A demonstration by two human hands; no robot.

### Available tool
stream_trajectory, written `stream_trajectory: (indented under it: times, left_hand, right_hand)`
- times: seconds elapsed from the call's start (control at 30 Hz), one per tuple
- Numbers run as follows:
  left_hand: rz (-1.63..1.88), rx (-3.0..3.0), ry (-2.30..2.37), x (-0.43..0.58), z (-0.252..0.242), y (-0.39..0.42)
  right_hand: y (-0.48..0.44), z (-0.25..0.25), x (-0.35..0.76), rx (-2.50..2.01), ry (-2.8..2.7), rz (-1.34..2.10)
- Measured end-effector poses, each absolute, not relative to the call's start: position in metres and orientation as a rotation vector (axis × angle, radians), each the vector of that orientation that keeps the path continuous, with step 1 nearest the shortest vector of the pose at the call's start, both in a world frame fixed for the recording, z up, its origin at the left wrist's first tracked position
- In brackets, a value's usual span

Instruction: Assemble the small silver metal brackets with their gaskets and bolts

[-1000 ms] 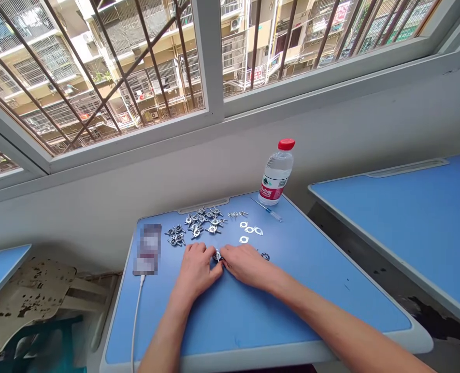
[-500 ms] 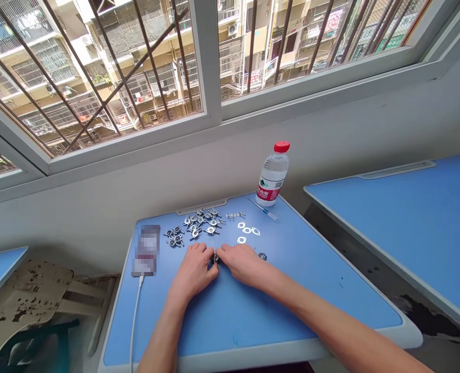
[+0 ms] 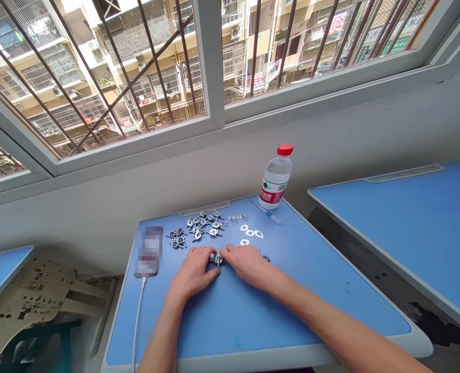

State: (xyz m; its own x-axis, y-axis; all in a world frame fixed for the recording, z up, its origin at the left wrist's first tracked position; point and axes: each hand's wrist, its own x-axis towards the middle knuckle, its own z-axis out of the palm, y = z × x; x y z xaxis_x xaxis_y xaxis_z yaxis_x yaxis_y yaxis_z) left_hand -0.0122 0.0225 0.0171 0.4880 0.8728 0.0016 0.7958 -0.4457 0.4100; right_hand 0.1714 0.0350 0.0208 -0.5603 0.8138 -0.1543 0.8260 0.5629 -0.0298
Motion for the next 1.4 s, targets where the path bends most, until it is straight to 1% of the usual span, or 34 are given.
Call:
stream_trajectory:
  times: [0.33,0.53,0.7,1.03,1.4]
  left_hand:
    - [0.275,2.447,1.423,-0.013,0.013,0.026]
    - [0.316,2.418,1.367,-0.013,0.011,0.025]
    - [0.308,2.437,1.336,-0.011,0.012,0.025]
    - [0.33,2.409,1.251,-0.011,0.016,0.023]
    - [0.261,2.451,1.309,-0.009,0.02,0.021]
  right_hand:
    - [0.033,0.022,0.18,1.462,2.861,-0.346]
    - [0.031,0.026,0.178,1.541,2.818,-0.46]
    - [0.033,0.026,0.181,1.468,2.834,-0.541]
    - [0.036,0.027,0.185,1.333,2.831,-0.483]
    - [0.044,0.018,0.187,1.281,2.911,-0.425]
